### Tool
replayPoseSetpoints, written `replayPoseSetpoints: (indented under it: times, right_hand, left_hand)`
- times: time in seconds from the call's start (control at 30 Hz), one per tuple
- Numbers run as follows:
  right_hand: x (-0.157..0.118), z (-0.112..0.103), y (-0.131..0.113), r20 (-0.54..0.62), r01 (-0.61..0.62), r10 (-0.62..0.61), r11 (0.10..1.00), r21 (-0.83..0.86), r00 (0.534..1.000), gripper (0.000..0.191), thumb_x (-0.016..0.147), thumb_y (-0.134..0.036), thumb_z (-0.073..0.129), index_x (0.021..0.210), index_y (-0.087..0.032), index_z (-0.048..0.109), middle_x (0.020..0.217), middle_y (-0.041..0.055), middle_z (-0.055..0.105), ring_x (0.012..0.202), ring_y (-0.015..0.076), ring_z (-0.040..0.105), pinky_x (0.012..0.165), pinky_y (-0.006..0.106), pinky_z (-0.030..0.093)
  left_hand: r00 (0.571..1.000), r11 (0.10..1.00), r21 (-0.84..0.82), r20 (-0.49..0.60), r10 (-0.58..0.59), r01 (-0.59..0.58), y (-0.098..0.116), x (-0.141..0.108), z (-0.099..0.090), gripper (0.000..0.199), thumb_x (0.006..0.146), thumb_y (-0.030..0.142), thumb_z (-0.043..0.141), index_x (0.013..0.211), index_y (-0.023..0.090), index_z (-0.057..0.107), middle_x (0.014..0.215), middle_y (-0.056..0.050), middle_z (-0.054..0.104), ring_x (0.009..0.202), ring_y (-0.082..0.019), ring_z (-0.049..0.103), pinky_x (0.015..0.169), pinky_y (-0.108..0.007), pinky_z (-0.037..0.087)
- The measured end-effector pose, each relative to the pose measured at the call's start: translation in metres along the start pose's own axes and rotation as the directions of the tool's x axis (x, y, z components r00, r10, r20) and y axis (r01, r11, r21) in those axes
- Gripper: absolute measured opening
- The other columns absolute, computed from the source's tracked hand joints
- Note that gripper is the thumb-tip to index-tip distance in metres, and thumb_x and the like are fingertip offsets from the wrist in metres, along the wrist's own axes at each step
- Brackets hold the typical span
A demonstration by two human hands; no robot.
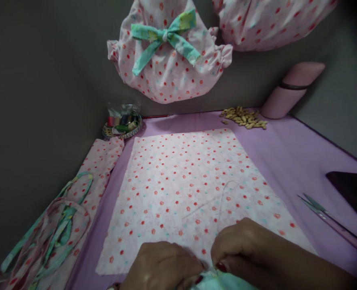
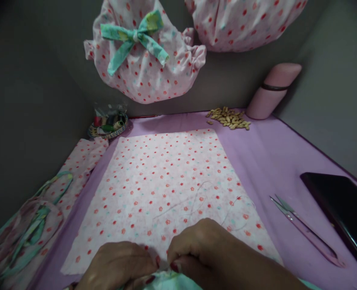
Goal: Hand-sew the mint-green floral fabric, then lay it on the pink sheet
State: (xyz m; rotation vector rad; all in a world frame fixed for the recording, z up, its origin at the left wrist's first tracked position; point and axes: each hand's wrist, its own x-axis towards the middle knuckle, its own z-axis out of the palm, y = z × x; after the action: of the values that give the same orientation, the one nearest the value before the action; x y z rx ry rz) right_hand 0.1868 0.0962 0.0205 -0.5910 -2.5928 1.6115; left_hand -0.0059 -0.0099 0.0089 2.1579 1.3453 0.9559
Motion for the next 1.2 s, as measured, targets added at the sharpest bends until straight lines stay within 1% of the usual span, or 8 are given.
replayPoseSetpoints:
  times: [0.23,0.43,0.5,0.6,0.73,0.93,1.1,1.2]
  right_hand:
    - [0.0,0.002,0.002,-0.002,-0.003,0.003,1.0,-0.022,1.0,0.025,0.087,-0.015,0.045,0.076,-0.017,0.067,0.069,0.0008,0.065,0.065,0.0124,0.058,0.061,0.02,0.043]
    - [0.0,0.003,0.002,-0.005,0.013,-0.013,1.0,-0.007,1.0,0.023,0.085,-0.012,0.045,0.078,-0.018,0.066,0.073,0.0011,0.068,0.069,0.0128,0.061,0.064,0.02,0.045]
    - [0.001,0.003,0.002,-0.005,0.014,-0.014,1.0,-0.004,1.0,0.022,0.084,-0.01,0.046,0.078,-0.017,0.066,0.074,0.0015,0.068,0.071,0.0127,0.061,0.065,0.02,0.045]
    - [0.002,0.003,0.0,-0.011,0.007,-0.007,1.0,0.019,1.0,0.023,0.083,-0.008,0.045,0.079,-0.017,0.066,0.074,0.0015,0.069,0.071,0.0121,0.062,0.064,0.018,0.045]
    - [0.004,0.002,-0.001,0.013,-0.023,0.023,0.999,0.031,1.0,0.024,0.084,-0.009,0.043,0.08,-0.017,0.066,0.072,0.0005,0.068,0.066,0.0109,0.061,0.062,0.017,0.045]
    - [0.003,0.002,0.0,0.072,-0.113,0.115,0.993,-0.035,0.991,0.018,0.086,-0.017,0.047,0.078,-0.018,0.064,0.075,-0.0009,0.066,0.073,0.012,0.059,0.062,0.018,0.042]
    - [0.008,0.002,0.005,0.065,-0.062,0.062,0.998,-0.014,0.996,0.018,0.083,-0.013,0.049,0.075,-0.018,0.064,0.073,-0.0022,0.064,0.07,0.0102,0.056,0.064,0.017,0.04]
    - [0.01,0.003,0.011,0.081,-0.065,0.064,0.998,0.01,0.995,0.019,0.08,-0.009,0.049,0.071,-0.018,0.063,0.065,-0.0043,0.059,0.063,0.0084,0.052,0.058,0.016,0.036]
  left_hand:
    - [0.997,0.996,-0.06,0.038,-0.061,0.063,0.003,0.003,-0.003,0.019,0.091,0.025,0.047,0.086,0.017,0.064,0.075,-0.001,0.073,0.067,-0.01,0.067,0.066,-0.014,0.049]
    - [0.979,0.931,-0.303,0.09,-0.183,0.202,-0.002,0.0,0.003,0.02,0.088,0.023,0.048,0.084,0.018,0.068,0.074,-0.003,0.072,0.064,-0.009,0.065,0.064,-0.012,0.047]
    - [0.956,0.886,-0.363,0.156,-0.248,0.289,-0.004,-0.002,0.004,0.022,0.088,0.024,0.047,0.085,0.018,0.068,0.076,-0.003,0.072,0.065,-0.009,0.064,0.064,-0.013,0.046]
    - [0.892,0.812,-0.383,0.287,-0.349,0.44,-0.004,-0.002,0.002,0.025,0.088,0.028,0.045,0.087,0.017,0.068,0.079,-0.005,0.071,0.067,-0.012,0.062,0.062,-0.017,0.045]
    - [0.841,0.742,-0.405,0.346,-0.416,0.534,-0.003,-0.001,0.001,0.031,0.089,0.034,0.044,0.086,0.014,0.068,0.076,-0.006,0.069,0.066,-0.012,0.058,0.06,-0.017,0.043]
    - [0.856,0.729,-0.452,0.32,-0.406,0.514,-0.005,-0.003,0.003,0.034,0.088,0.037,0.046,0.088,0.012,0.069,0.079,-0.009,0.071,0.069,-0.013,0.061,0.062,-0.017,0.043]
    - [0.873,0.75,-0.45,0.3,-0.385,0.485,-0.008,-0.005,0.003,0.029,0.087,0.034,0.049,0.089,0.014,0.07,0.083,-0.009,0.072,0.071,-0.014,0.064,0.063,-0.018,0.046]
    - [0.876,0.775,-0.413,0.29,-0.386,0.478,-0.008,-0.005,0.003,0.028,0.087,0.031,0.048,0.087,0.013,0.069,0.082,-0.009,0.073,0.072,-0.015,0.065,0.065,-0.019,0.047]
